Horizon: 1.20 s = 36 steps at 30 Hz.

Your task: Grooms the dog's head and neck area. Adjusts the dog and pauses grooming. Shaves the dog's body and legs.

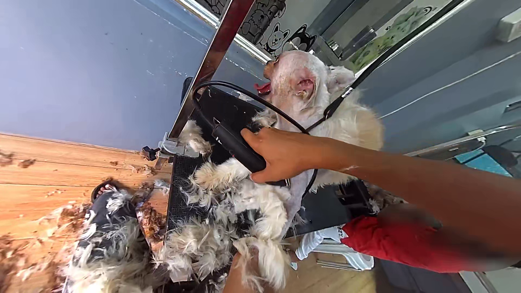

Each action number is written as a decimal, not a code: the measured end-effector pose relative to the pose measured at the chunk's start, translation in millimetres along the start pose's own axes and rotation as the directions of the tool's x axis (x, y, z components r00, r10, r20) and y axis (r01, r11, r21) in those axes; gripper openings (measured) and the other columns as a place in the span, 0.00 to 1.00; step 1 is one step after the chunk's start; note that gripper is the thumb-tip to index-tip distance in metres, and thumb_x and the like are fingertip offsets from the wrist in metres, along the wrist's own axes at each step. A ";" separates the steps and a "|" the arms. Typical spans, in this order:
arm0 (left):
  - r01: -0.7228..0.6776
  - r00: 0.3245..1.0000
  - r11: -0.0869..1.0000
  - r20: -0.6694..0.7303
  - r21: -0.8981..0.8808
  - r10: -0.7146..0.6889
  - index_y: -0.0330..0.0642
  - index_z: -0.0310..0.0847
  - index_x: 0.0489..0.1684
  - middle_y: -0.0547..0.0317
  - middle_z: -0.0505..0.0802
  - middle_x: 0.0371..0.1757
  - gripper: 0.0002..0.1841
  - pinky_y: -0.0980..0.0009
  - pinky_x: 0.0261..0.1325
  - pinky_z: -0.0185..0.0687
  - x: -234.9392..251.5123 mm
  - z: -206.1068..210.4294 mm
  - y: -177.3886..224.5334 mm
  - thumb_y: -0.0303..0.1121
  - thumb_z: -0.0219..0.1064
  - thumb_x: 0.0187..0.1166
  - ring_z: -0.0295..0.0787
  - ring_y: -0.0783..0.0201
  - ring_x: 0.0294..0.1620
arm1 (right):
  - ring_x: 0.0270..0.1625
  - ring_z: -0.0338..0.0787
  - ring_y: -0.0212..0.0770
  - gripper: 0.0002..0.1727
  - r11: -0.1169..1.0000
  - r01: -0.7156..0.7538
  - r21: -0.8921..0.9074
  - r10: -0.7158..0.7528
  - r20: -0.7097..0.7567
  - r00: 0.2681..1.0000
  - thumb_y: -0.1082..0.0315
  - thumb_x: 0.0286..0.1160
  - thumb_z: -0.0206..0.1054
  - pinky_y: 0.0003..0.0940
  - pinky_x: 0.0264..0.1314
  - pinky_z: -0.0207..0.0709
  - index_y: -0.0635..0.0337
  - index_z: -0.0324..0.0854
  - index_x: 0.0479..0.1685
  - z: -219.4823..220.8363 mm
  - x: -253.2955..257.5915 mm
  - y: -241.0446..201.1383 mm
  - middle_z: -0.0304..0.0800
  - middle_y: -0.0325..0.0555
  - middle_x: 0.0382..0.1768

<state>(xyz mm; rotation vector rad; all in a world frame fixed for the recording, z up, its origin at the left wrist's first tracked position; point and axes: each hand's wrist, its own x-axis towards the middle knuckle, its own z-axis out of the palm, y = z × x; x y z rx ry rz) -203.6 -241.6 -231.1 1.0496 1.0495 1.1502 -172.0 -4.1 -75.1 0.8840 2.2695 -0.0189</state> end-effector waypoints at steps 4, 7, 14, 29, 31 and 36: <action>-0.022 0.999 0.999 0.035 0.024 0.021 0.22 0.83 0.56 0.39 0.94 0.50 0.20 0.60 0.69 0.82 -1.1 1.7 -4.6 0.31 0.73 0.72 0.91 0.56 0.58 | 0.36 0.88 0.41 0.43 0.988 -0.004 0.155 0.004 0.002 1.000 0.42 0.58 0.81 0.43 0.35 0.83 0.58 0.67 0.69 17.8 -12.2 -5.8 0.82 0.40 0.32; -0.015 0.999 1.000 0.031 0.017 0.014 0.22 0.83 0.57 0.39 0.93 0.53 0.22 0.60 0.71 0.81 -2.4 5.6 -8.7 0.32 0.74 0.72 0.90 0.56 0.60 | 0.40 0.91 0.34 0.44 0.928 0.008 0.371 0.030 -0.097 0.995 0.42 0.58 0.82 0.37 0.41 0.87 0.58 0.68 0.70 19.9 -16.2 -4.9 0.87 0.39 0.37; 0.027 1.000 0.997 0.010 0.071 -0.028 0.20 0.83 0.58 0.34 0.92 0.53 0.22 0.58 0.70 0.80 -2.8 4.0 2.4 0.32 0.72 0.72 0.89 0.51 0.60 | 0.31 0.88 0.49 0.45 0.998 -0.047 -0.042 0.020 -0.501 0.865 0.47 0.59 0.76 0.48 0.30 0.80 0.65 0.66 0.76 -6.6 -19.9 5.3 0.83 0.44 0.28; 0.061 0.998 0.998 0.007 -0.015 -0.060 0.19 0.81 0.59 0.36 0.92 0.53 0.23 0.62 0.70 0.80 -7.6 -1.4 -0.7 0.31 0.73 0.71 0.89 0.57 0.60 | 0.34 0.90 0.38 0.45 0.988 0.144 0.054 -0.081 -0.610 0.788 0.45 0.60 0.75 0.38 0.34 0.83 0.69 0.66 0.73 7.5 -41.7 19.2 0.88 0.43 0.33; 0.058 0.998 0.998 0.014 -0.004 -0.058 0.19 0.81 0.58 0.35 0.92 0.53 0.23 0.60 0.70 0.80 -7.8 -1.0 0.5 0.31 0.72 0.72 0.89 0.54 0.60 | 0.33 0.90 0.41 0.46 0.995 0.100 0.000 -0.081 -0.591 0.803 0.43 0.59 0.74 0.41 0.32 0.82 0.68 0.66 0.72 4.1 -46.2 20.7 0.86 0.43 0.31; 0.040 0.997 0.999 0.058 0.018 -0.041 0.22 0.83 0.58 0.35 0.92 0.54 0.21 0.55 0.70 0.81 -9.1 3.7 -8.9 0.32 0.71 0.73 0.89 0.49 0.61 | 0.31 0.87 0.31 0.45 0.983 0.118 0.141 -0.066 -0.333 0.941 0.40 0.56 0.77 0.31 0.31 0.81 0.60 0.68 0.71 18.5 -43.3 -3.0 0.83 0.33 0.27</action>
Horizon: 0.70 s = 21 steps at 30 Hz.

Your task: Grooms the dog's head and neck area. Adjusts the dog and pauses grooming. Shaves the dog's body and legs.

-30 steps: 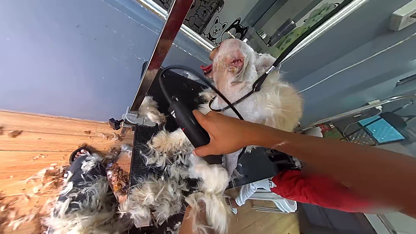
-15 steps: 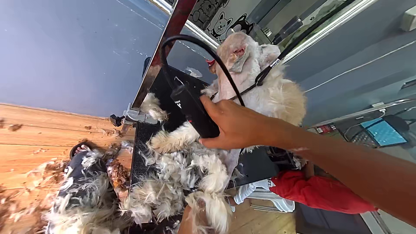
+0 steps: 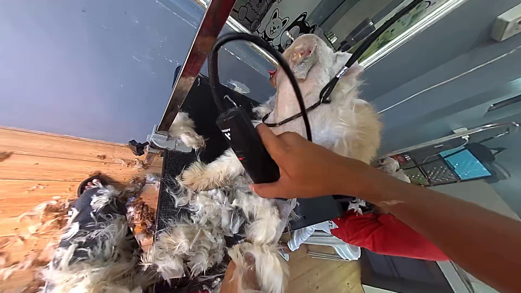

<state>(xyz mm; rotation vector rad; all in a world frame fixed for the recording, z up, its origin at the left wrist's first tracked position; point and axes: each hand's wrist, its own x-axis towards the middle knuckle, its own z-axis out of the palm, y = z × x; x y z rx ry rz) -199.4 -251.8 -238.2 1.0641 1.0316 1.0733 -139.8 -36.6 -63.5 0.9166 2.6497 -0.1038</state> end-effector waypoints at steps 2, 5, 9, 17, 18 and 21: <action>-0.015 1.000 0.999 -0.005 0.037 0.015 0.22 0.83 0.57 0.34 0.92 0.54 0.21 0.53 0.71 0.80 -1.7 1.3 0.4 0.32 0.71 0.73 0.89 0.47 0.62 | 0.34 0.89 0.33 0.47 0.999 -0.029 0.030 0.029 0.027 0.999 0.40 0.57 0.77 0.35 0.34 0.84 0.61 0.67 0.74 1.0 10.0 -2.1 0.85 0.35 0.30; -0.045 0.998 0.995 -0.048 0.092 0.050 0.20 0.84 0.54 0.32 0.93 0.51 0.20 0.53 0.68 0.81 -3.7 1.9 6.8 0.30 0.71 0.71 0.90 0.45 0.59 | 0.29 0.88 0.46 0.43 0.990 -0.005 -0.141 -0.007 -0.087 0.996 0.46 0.59 0.78 0.46 0.30 0.80 0.63 0.67 0.70 -5.8 32.5 -2.4 0.82 0.42 0.26; -0.044 0.997 0.991 -0.057 0.129 0.052 0.20 0.84 0.54 0.33 0.93 0.50 0.19 0.55 0.68 0.81 -2.3 1.8 11.3 0.30 0.70 0.72 0.91 0.48 0.58 | 0.42 0.90 0.55 0.40 0.922 -0.084 -0.379 0.157 0.165 0.974 0.54 0.66 0.78 0.51 0.42 0.81 0.58 0.64 0.76 -32.7 59.5 -22.9 0.85 0.49 0.36; -0.026 0.999 0.973 -0.023 0.229 0.032 0.19 0.84 0.55 0.30 0.92 0.52 0.21 0.47 0.69 0.80 -4.0 1.2 15.2 0.31 0.69 0.71 0.90 0.39 0.60 | 0.41 0.88 0.51 0.41 0.923 -0.022 -0.384 0.180 0.380 0.907 0.49 0.56 0.85 0.50 0.40 0.81 0.57 0.70 0.66 5.8 78.8 -13.5 0.83 0.47 0.38; -0.025 0.999 0.972 -0.023 0.236 0.032 0.19 0.84 0.55 0.29 0.92 0.52 0.21 0.47 0.69 0.80 -4.7 0.7 15.1 0.31 0.69 0.71 0.90 0.39 0.60 | 0.42 0.88 0.51 0.41 0.930 -0.036 -0.365 0.198 0.417 0.887 0.48 0.56 0.85 0.50 0.40 0.82 0.58 0.70 0.66 9.4 77.5 -15.2 0.83 0.47 0.39; -0.006 1.000 0.972 -0.015 0.236 0.010 0.19 0.84 0.55 0.29 0.92 0.52 0.21 0.47 0.70 0.79 -5.7 -0.2 14.9 0.32 0.69 0.72 0.90 0.38 0.60 | 0.46 0.89 0.52 0.43 0.952 -0.092 -0.291 0.241 0.532 0.811 0.45 0.61 0.82 0.51 0.45 0.82 0.62 0.68 0.69 17.1 70.3 -18.8 0.84 0.51 0.43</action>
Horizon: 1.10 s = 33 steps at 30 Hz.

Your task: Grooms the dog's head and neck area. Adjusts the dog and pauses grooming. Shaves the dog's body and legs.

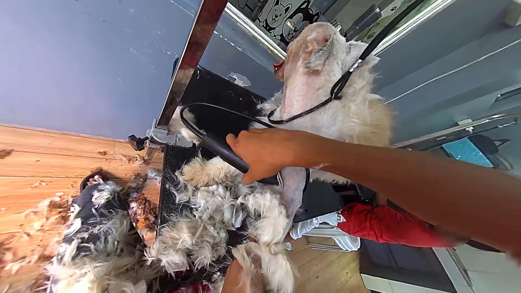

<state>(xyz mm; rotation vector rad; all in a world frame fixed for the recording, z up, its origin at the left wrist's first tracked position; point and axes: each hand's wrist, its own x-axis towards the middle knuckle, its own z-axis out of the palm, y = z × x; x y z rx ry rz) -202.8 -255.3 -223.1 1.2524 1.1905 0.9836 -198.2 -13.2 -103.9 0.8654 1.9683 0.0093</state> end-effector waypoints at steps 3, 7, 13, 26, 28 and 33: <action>-0.003 1.000 0.999 -0.002 -0.032 0.003 0.21 0.85 0.55 0.32 0.93 0.52 0.21 0.49 0.69 0.80 -1.0 1.4 -4.0 0.33 0.70 0.72 0.90 0.41 0.60 | 0.47 0.89 0.52 0.45 0.992 -0.003 0.123 -0.002 0.046 0.999 0.43 0.63 0.80 0.51 0.46 0.82 0.63 0.67 0.72 12.8 -7.4 -1.6 0.83 0.52 0.45; 0.001 1.000 0.997 -0.025 -0.082 -0.003 0.17 0.82 0.55 0.29 0.92 0.51 0.23 0.48 0.67 0.81 -3.1 1.4 -3.5 0.31 0.72 0.68 0.90 0.40 0.58 | 0.43 0.89 0.45 0.43 0.955 -0.023 0.295 0.044 -0.065 0.997 0.42 0.61 0.81 0.46 0.41 0.83 0.59 0.67 0.70 23.5 -26.8 -4.9 0.83 0.45 0.40; -0.031 0.997 0.993 -0.074 -0.117 0.023 0.21 0.84 0.53 0.34 0.93 0.50 0.21 0.52 0.68 0.82 -4.3 5.8 -9.4 0.32 0.73 0.68 0.91 0.46 0.57 | 0.31 0.88 0.30 0.40 0.857 0.110 0.503 0.074 -0.333 0.940 0.41 0.57 0.82 0.32 0.29 0.83 0.51 0.68 0.65 52.8 -59.5 -25.5 0.82 0.31 0.27; -0.041 0.986 0.996 -0.164 -0.085 0.026 0.20 0.83 0.53 0.34 0.93 0.50 0.23 0.56 0.69 0.82 -3.2 12.1 -15.7 0.34 0.75 0.67 0.91 0.49 0.58 | 0.30 0.89 0.27 0.44 0.869 0.189 0.458 0.301 -0.790 0.534 0.42 0.53 0.79 0.31 0.25 0.85 0.61 0.69 0.66 89.6 -83.1 -2.2 0.87 0.32 0.29; -0.024 0.987 0.996 -0.158 -0.081 0.011 0.21 0.84 0.50 0.34 0.93 0.49 0.22 0.56 0.67 0.82 -4.0 11.5 -12.5 0.34 0.74 0.66 0.91 0.49 0.57 | 0.30 0.89 0.23 0.42 0.811 0.286 0.511 0.266 -0.757 0.596 0.43 0.51 0.81 0.27 0.26 0.85 0.59 0.71 0.64 99.1 -84.0 -20.0 0.87 0.28 0.29; 0.001 0.991 0.999 -0.136 -0.039 -0.006 0.22 0.87 0.46 0.33 0.93 0.48 0.19 0.55 0.68 0.80 -5.8 4.9 -5.4 0.33 0.73 0.65 0.91 0.45 0.58 | 0.32 0.90 0.20 0.38 0.730 0.404 0.551 0.217 -0.748 0.628 0.45 0.58 0.80 0.23 0.29 0.86 0.59 0.73 0.64 97.4 -86.4 -29.3 0.88 0.28 0.30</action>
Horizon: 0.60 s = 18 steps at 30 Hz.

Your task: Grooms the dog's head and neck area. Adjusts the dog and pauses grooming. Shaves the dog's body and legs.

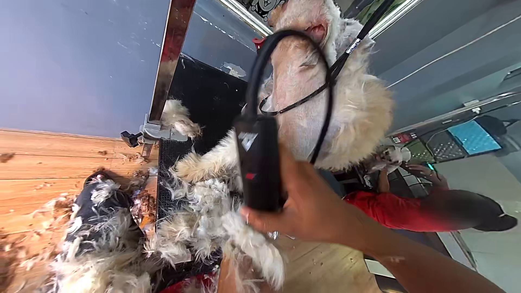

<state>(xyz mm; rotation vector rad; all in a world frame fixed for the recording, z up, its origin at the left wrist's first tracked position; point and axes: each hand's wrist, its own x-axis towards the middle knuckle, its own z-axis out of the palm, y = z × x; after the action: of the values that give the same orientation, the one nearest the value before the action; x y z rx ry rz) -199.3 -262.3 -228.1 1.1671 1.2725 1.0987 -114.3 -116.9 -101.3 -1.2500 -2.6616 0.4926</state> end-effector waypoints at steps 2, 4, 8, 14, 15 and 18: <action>-0.024 0.999 1.000 -0.046 0.000 0.024 0.22 0.86 0.44 0.34 0.93 0.46 0.19 0.51 0.65 0.83 -2.0 4.9 -6.1 0.33 0.75 0.64 0.92 0.45 0.54 | 0.32 0.90 0.27 0.41 0.980 0.005 -0.197 -0.039 -0.168 0.985 0.45 0.60 0.78 0.28 0.28 0.85 0.64 0.71 0.68 -16.9 10.2 4.2 0.89 0.35 0.31; -0.004 0.999 1.000 -0.052 -0.013 0.004 0.22 0.85 0.46 0.34 0.93 0.46 0.20 0.51 0.65 0.83 -2.9 4.8 -6.3 0.34 0.76 0.63 0.92 0.46 0.54 | 0.30 0.89 0.35 0.46 0.924 -0.079 -0.374 -0.020 -0.253 0.967 0.44 0.58 0.76 0.35 0.25 0.81 0.67 0.66 0.72 -29.1 19.1 7.6 0.87 0.40 0.31; -0.013 1.000 1.000 -0.016 0.015 0.014 0.23 0.87 0.44 0.35 0.94 0.45 0.19 0.49 0.64 0.83 -2.7 6.9 -4.2 0.34 0.75 0.64 0.92 0.43 0.53 | 0.23 0.87 0.37 0.40 0.921 -0.077 -0.383 0.047 -0.088 0.995 0.44 0.51 0.79 0.38 0.18 0.78 0.61 0.73 0.61 -9.6 11.8 -1.5 0.83 0.36 0.22; -0.055 0.997 0.997 -0.058 0.056 0.058 0.25 0.88 0.39 0.35 0.94 0.41 0.16 0.47 0.60 0.84 -1.8 3.6 1.3 0.32 0.75 0.63 0.93 0.42 0.50 | 0.27 0.89 0.44 0.42 0.902 -0.037 -0.431 0.094 0.112 0.989 0.45 0.56 0.80 0.44 0.26 0.80 0.62 0.70 0.68 -5.8 53.6 -15.0 0.83 0.40 0.24; -0.054 0.997 0.996 -0.056 0.075 0.058 0.25 0.88 0.39 0.35 0.94 0.41 0.16 0.46 0.61 0.84 -1.3 2.7 2.3 0.33 0.75 0.63 0.93 0.42 0.50 | 0.28 0.88 0.47 0.41 0.857 -0.022 -0.515 0.098 0.122 0.988 0.47 0.57 0.78 0.46 0.27 0.79 0.61 0.69 0.68 -5.9 66.4 -14.1 0.82 0.41 0.24; -0.043 0.998 0.991 -0.039 0.125 0.049 0.26 0.89 0.40 0.34 0.94 0.43 0.16 0.45 0.61 0.83 -1.3 2.1 3.7 0.34 0.74 0.64 0.92 0.40 0.52 | 0.35 0.89 0.54 0.42 0.745 -0.018 -0.667 0.252 0.256 0.933 0.51 0.56 0.82 0.51 0.33 0.80 0.59 0.68 0.70 -0.5 93.3 -15.5 0.84 0.47 0.30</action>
<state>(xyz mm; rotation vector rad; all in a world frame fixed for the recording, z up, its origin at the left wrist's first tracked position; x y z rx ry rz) -197.0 -263.2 -224.4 1.2780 1.3685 1.0949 -184.7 -54.2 -94.8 -1.6707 -3.1881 -0.3110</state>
